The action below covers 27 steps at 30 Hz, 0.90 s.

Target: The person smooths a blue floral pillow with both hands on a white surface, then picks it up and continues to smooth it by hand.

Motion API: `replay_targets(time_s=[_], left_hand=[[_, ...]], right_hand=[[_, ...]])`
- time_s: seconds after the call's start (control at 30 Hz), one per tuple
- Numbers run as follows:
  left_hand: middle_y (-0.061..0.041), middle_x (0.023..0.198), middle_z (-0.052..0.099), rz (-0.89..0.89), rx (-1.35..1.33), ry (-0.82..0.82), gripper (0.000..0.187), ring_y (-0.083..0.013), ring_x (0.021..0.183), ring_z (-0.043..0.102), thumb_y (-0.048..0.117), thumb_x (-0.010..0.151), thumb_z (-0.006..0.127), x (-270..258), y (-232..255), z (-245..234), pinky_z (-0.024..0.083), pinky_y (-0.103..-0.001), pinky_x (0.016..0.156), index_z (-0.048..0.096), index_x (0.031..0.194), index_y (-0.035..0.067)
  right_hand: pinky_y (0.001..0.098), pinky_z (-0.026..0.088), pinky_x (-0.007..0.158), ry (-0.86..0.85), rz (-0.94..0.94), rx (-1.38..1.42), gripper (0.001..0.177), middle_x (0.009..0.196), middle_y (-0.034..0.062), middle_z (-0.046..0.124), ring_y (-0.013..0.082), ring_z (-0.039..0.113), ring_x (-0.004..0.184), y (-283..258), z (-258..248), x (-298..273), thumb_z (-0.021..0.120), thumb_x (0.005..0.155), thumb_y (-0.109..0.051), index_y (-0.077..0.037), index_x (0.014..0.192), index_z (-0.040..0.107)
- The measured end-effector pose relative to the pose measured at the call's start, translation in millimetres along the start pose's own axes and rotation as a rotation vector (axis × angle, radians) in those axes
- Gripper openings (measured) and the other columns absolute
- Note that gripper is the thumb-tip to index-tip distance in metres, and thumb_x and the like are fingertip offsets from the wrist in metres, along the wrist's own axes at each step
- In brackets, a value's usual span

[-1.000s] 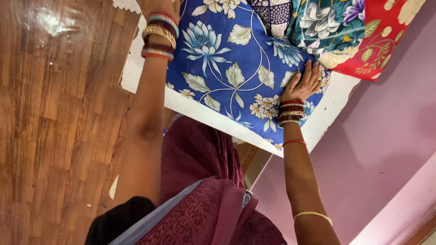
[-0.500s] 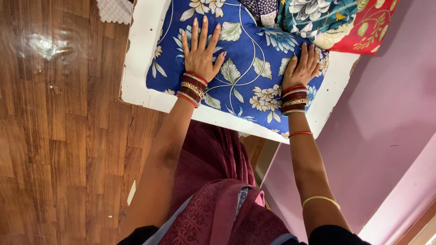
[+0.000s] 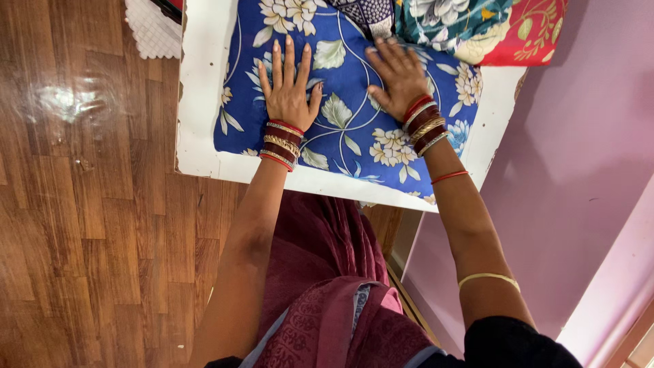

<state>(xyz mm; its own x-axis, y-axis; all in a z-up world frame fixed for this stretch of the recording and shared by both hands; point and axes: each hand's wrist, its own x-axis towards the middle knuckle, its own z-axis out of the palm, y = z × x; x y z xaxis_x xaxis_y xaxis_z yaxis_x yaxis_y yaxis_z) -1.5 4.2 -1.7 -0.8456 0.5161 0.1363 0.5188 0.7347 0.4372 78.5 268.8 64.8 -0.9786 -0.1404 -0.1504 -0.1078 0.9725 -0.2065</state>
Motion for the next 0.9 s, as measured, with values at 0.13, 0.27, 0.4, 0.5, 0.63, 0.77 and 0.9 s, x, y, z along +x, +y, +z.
replay_targets(time_s=[0.13, 0.27, 0.4, 0.5, 0.63, 0.77, 0.9], left_hand=[[-0.012, 0.17, 0.018, 0.006, -0.004, 0.011, 0.069, -0.0356, 0.157, 0.015, 0.049, 0.106, 0.054, -6, -2, 5, 0.008, -0.063, 0.125, 0.029, 0.165, 0.024], [-0.013, 0.17, 0.017, 0.012, 0.002, 0.024, 0.068, -0.035, 0.157, 0.015, 0.051, 0.106, 0.053, -5, 0, 4, 0.007, -0.063, 0.124, 0.029, 0.164, 0.024], [-0.012, 0.171, 0.017, -0.003, 0.009, -0.031, 0.067, -0.0357, 0.158, 0.014, 0.05, 0.108, 0.051, -4, -2, 0, 0.006, -0.063, 0.126, 0.029, 0.165, 0.023], [-0.014, 0.169, 0.018, -0.01, 0.012, -0.042, 0.066, -0.0367, 0.157, 0.014, 0.05, 0.106, 0.05, 1, 4, -1, 0.006, -0.063, 0.124, 0.031, 0.164, 0.023], [-0.014, 0.169, 0.019, -0.017, 0.015, -0.075, 0.066, -0.0374, 0.157, 0.014, 0.049, 0.106, 0.048, -4, 5, -6, 0.006, -0.063, 0.124, 0.031, 0.163, 0.022], [-0.014, 0.169, 0.019, -0.008, 0.043, -0.048, 0.066, -0.0374, 0.157, 0.014, 0.05, 0.107, 0.047, -1, 4, -5, 0.005, -0.064, 0.124, 0.032, 0.164, 0.02], [-0.016, 0.169, 0.02, -0.026, 0.051, -0.099, 0.066, -0.0382, 0.156, 0.014, 0.051, 0.107, 0.046, 2, 5, -5, 0.006, -0.064, 0.124, 0.033, 0.163, 0.019]], right_hand=[[0.0555, 0.016, 0.131, -0.091, 0.631, -0.042, 0.063, 0.165, 0.0066, 0.043, 0.0241, 0.041, 0.151, 28, -18, 2, 0.026, 0.11, -0.058, -0.02, 0.157, 0.045], [0.0603, 0.018, 0.125, 0.399, 0.237, -0.116, 0.064, 0.164, 0.019, 0.031, 0.0338, 0.033, 0.153, -33, 6, -17, 0.042, 0.108, -0.058, -0.015, 0.156, 0.043], [0.0602, 0.018, 0.122, -0.135, -0.033, -0.021, 0.076, 0.167, 0.0116, 0.025, 0.0298, 0.025, 0.153, -56, 22, -46, 0.038, 0.096, -0.063, -0.02, 0.16, 0.035], [0.0578, 0.014, 0.125, -0.05, 0.332, -0.063, 0.069, 0.17, 0.0136, 0.02, 0.0339, 0.019, 0.155, 14, -6, -57, 0.031, 0.108, -0.057, -0.018, 0.164, 0.028], [0.0656, 0.007, 0.126, -0.085, 0.869, -0.025, 0.07, 0.171, 0.0092, 0.023, 0.0306, 0.023, 0.158, 63, -43, -62, 0.024, 0.106, -0.06, -0.022, 0.164, 0.029], [0.0636, 0.008, 0.127, 0.395, 0.611, -0.245, 0.082, 0.169, 0.0261, 0.02, 0.0387, 0.019, 0.158, 43, -14, -71, 0.02, 0.107, -0.07, -0.016, 0.167, 0.035], [0.059, 0.005, 0.127, 0.471, 0.14, -0.432, 0.083, 0.17, 0.0115, 0.02, 0.028, 0.017, 0.157, 3, 48, -95, 0.015, 0.1, -0.078, -0.024, 0.16, 0.036]])
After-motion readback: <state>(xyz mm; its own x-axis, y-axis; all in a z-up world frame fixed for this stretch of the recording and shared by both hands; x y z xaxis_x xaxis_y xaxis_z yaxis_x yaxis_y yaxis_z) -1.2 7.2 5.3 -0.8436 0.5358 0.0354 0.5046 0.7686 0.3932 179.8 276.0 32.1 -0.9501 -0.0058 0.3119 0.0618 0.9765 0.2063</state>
